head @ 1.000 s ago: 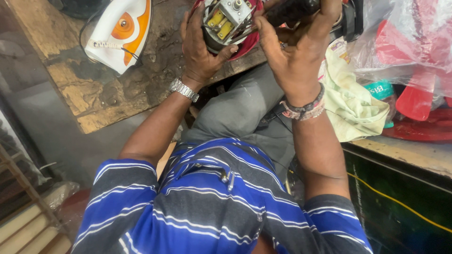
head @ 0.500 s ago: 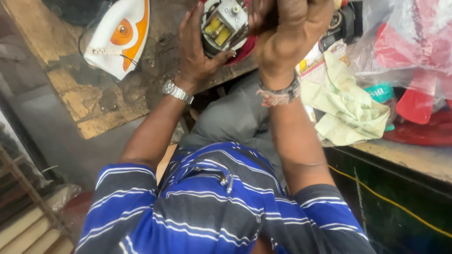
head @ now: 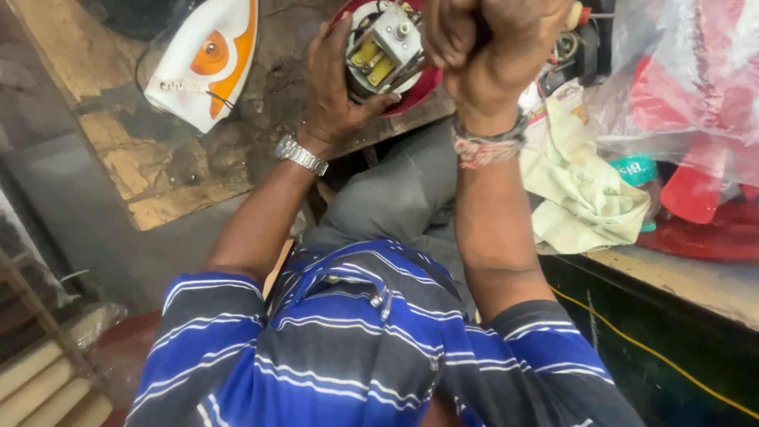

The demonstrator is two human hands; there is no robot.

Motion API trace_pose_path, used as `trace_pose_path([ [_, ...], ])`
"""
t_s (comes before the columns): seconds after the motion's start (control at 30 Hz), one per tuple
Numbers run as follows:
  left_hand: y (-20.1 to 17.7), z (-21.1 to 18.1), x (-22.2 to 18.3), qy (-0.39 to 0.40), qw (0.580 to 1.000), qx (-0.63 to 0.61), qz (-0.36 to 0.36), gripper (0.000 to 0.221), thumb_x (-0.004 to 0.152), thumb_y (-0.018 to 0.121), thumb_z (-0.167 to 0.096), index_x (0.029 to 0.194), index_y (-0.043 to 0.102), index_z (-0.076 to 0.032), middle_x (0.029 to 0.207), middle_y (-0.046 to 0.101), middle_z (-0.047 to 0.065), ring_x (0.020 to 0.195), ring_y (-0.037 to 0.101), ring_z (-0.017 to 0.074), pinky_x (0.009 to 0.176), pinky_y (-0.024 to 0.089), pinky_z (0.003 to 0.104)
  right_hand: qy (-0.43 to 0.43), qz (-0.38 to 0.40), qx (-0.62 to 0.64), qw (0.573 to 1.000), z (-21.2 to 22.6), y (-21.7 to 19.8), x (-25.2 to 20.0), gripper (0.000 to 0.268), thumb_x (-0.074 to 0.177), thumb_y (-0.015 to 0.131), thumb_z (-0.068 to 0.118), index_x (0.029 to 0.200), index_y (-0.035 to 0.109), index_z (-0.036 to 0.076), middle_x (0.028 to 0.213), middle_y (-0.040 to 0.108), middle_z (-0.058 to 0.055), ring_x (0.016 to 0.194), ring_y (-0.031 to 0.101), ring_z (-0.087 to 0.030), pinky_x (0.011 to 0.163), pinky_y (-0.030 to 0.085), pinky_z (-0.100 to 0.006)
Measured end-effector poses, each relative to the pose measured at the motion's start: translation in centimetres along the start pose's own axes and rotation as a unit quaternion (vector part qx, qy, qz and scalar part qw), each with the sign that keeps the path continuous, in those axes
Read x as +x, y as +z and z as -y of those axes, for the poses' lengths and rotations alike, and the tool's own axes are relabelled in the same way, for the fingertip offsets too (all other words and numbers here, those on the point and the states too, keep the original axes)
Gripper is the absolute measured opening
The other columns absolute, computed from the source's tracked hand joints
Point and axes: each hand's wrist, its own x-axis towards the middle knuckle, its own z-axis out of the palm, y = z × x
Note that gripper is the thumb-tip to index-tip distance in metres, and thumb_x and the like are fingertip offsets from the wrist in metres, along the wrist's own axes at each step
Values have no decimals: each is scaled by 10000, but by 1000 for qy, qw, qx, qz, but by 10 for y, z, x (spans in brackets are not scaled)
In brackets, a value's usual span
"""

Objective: The person disassembles a small electric motor, removes the rotor, and uses pliers and a screwdriver to adjust internal components and wires. The person then reassembles the motor housing and continues to adjust the wiring.

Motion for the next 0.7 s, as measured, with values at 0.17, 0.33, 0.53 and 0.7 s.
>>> trace_pose_path([
  [0.17, 1, 1, -1, 28, 999, 17, -12, 1086, 895, 758, -752, 1587, 327, -35, 1548, 514, 187, 1480, 441, 435, 1285, 316, 529, -116, 15, -168, 979, -9, 7, -15, 382, 1103, 610, 274, 909, 523, -44, 620, 482, -148, 483, 459, -230, 456, 392, -355],
  [0.33, 1, 6, 6, 42, 999, 11, -4, 1107, 891, 753, -762, 1599, 308, -36, 1557, 508, 180, 1491, 461, 390, 1286, 302, 530, -83, 62, -165, 981, -2, 7, 0, 420, 1078, 618, 247, 825, 475, -56, 549, 410, -120, 387, 337, -166, 366, 282, -302],
  [0.53, 1, 5, -4, 7, 1000, 26, 6, 1108, 887, 744, -762, 1609, 307, -45, 1614, 436, 165, 1523, 377, 424, 1291, 315, 526, 40, 277, 4, 960, 17, -16, 23, 481, 1018, 597, 368, 678, 481, 48, 514, 394, -82, 350, 350, -149, 348, 309, -312],
  [0.7, 1, 5, -9, 0, 1000, 28, 14, 1121, 921, 744, -770, 1630, 280, -35, 1664, 401, 157, 1543, 378, 437, 1322, 301, 535, -13, 108, -49, 993, -6, -28, -2, 421, 1059, 621, 358, 873, 531, -8, 604, 436, -97, 461, 439, -211, 461, 380, -330],
])
